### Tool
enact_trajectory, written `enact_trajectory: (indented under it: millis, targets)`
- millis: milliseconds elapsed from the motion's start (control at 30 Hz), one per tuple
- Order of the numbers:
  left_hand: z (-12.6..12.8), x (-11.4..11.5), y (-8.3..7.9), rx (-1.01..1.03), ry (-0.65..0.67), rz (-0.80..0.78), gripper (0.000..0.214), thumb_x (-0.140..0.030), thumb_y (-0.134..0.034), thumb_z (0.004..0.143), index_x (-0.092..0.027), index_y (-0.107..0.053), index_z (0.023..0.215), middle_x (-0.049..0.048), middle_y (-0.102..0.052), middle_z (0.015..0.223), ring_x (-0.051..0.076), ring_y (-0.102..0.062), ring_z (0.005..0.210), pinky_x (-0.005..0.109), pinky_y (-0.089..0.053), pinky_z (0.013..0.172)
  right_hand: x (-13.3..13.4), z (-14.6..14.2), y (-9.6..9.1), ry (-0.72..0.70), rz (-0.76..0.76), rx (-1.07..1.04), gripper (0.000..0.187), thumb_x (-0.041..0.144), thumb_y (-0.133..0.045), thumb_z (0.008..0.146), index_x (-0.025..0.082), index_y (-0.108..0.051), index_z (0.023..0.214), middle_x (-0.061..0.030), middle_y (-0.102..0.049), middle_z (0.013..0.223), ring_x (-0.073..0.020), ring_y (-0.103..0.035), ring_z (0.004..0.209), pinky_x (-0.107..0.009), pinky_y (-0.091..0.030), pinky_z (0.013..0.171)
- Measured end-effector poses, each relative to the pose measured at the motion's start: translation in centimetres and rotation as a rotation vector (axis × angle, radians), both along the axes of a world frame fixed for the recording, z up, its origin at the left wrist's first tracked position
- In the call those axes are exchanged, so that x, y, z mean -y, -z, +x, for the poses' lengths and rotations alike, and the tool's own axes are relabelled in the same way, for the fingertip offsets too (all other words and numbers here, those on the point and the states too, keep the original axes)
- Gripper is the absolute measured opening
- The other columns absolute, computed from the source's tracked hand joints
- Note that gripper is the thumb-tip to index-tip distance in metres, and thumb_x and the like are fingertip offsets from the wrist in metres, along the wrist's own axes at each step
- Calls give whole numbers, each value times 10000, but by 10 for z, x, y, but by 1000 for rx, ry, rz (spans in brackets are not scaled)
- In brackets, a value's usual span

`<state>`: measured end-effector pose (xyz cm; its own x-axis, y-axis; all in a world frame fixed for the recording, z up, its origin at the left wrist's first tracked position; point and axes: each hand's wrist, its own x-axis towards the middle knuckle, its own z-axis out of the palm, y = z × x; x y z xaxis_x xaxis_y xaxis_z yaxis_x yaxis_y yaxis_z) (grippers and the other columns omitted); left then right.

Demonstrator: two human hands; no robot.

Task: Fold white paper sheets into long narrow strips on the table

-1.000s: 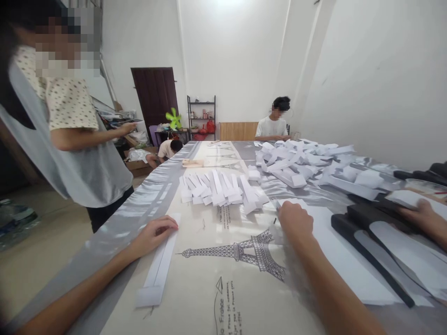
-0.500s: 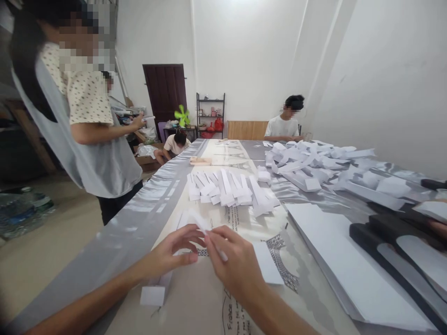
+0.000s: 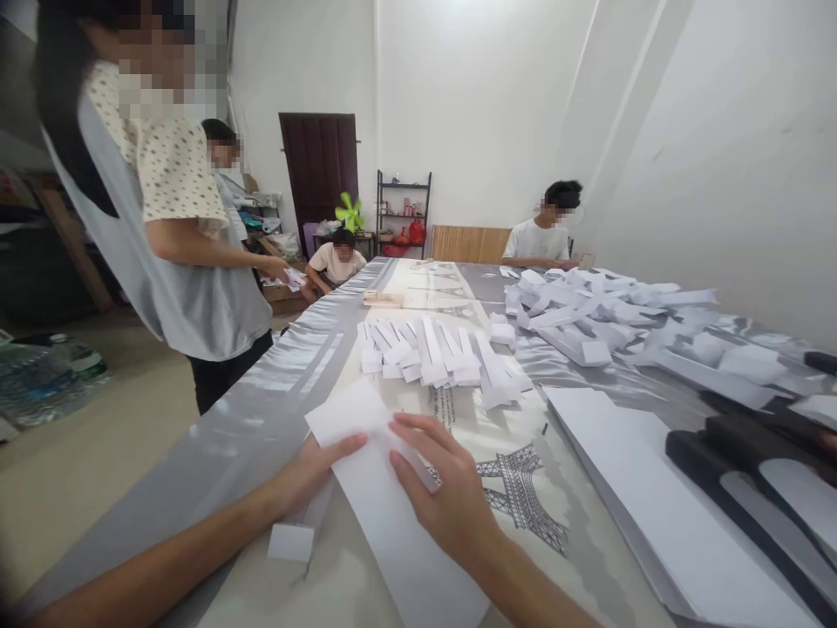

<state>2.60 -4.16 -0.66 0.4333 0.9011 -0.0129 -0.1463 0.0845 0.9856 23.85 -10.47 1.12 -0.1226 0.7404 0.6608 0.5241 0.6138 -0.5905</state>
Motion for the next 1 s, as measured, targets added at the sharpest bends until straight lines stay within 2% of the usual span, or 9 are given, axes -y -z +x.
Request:
enact_trajectory:
  millis: [133, 200, 300, 400, 500, 633, 767, 900, 1000]
  targets:
    - [4, -4, 2, 156, -54, -142, 518, -395, -824, 777, -136, -685, 1203, 156, -714, 1221, 342, -680, 1105, 439, -525, 965, -5, 7, 1, 37, -297, -79, 440, 371, -613, 943, 254, -584, 1365, -99, -658, 1192, -217, -674, 898, -358, -607, 731]
    - [5, -5, 2, 171, -87, -159, 523, -385, -848, 745, -124, -694, 1172, 163, -731, 1174, 337, -693, 1073, 417, -535, 933, -8, 9, 5, 16, -461, -121, 430, 427, -617, 930, 226, -620, 1310, -74, -664, 1033, -181, -635, 748, -322, -574, 641]
    - [4, -8, 1, 171, -77, -118, 538, -398, -845, 749, -138, -683, 1191, 158, -722, 1197, 319, -690, 1080, 381, -548, 896, -14, 11, 10, 4, -557, -192, 402, 487, -618, 913, 196, -688, 1182, -40, -616, 896, -155, -574, 669, -289, -515, 587]
    - [3, -11, 1, 90, 37, -28, 502, -467, -792, 803, -133, -695, 1166, 159, -728, 1177, 299, -711, 1010, 353, -576, 801, -17, 14, 11, 26, -537, -246, 438, 515, -632, 894, 192, -693, 1184, -36, -609, 896, -161, -579, 684, -284, -496, 583]
    - [2, -12, 1, -43, 140, 43, 488, -540, -726, 843, -82, -732, 1011, 168, -770, 953, 249, -734, 756, 303, -570, 618, -18, 16, 11, 51, -503, -226, 434, 507, -634, 891, 184, -707, 1172, -44, -622, 904, -166, -580, 673, -298, -500, 582]
    - [2, -12, 1, -148, 207, 21, 541, -579, -658, 873, -69, -716, 702, 145, -727, 658, 176, -669, 496, 227, -458, 444, -20, 17, 12, 98, -420, -122, 367, 431, -612, 915, 194, -715, 1176, -49, -655, 896, -170, -579, 660, -315, -512, 586]
    - [3, -13, 0, -194, 208, -23, 554, -571, -661, 863, -85, -684, 599, 150, -719, 620, 150, -626, 434, 213, -400, 401, -18, 15, 11, 113, -317, -4, 314, 350, -559, 949, 220, -715, 1189, -61, -690, 920, -190, -618, 718, -323, -535, 608]
    - [3, -14, -1, -195, 203, -48, 567, -591, -665, 859, -80, -690, 613, 147, -727, 632, 155, -646, 463, 216, -433, 438, -13, 11, 7, 13, -290, 68, 334, 347, -538, 988, 257, -681, 1276, -87, -700, 1124, -229, -669, 974, -341, -578, 745]
    - [2, -14, -1, -132, 181, -77, 589, -645, -653, 854, -84, -701, 678, 133, -732, 648, 179, -689, 533, 225, -484, 496, -8, 10, 6, -78, -341, 102, 374, 390, -549, 1003, 295, -635, 1354, -85, -619, 1374, -261, -586, 1260, -395, -545, 981]
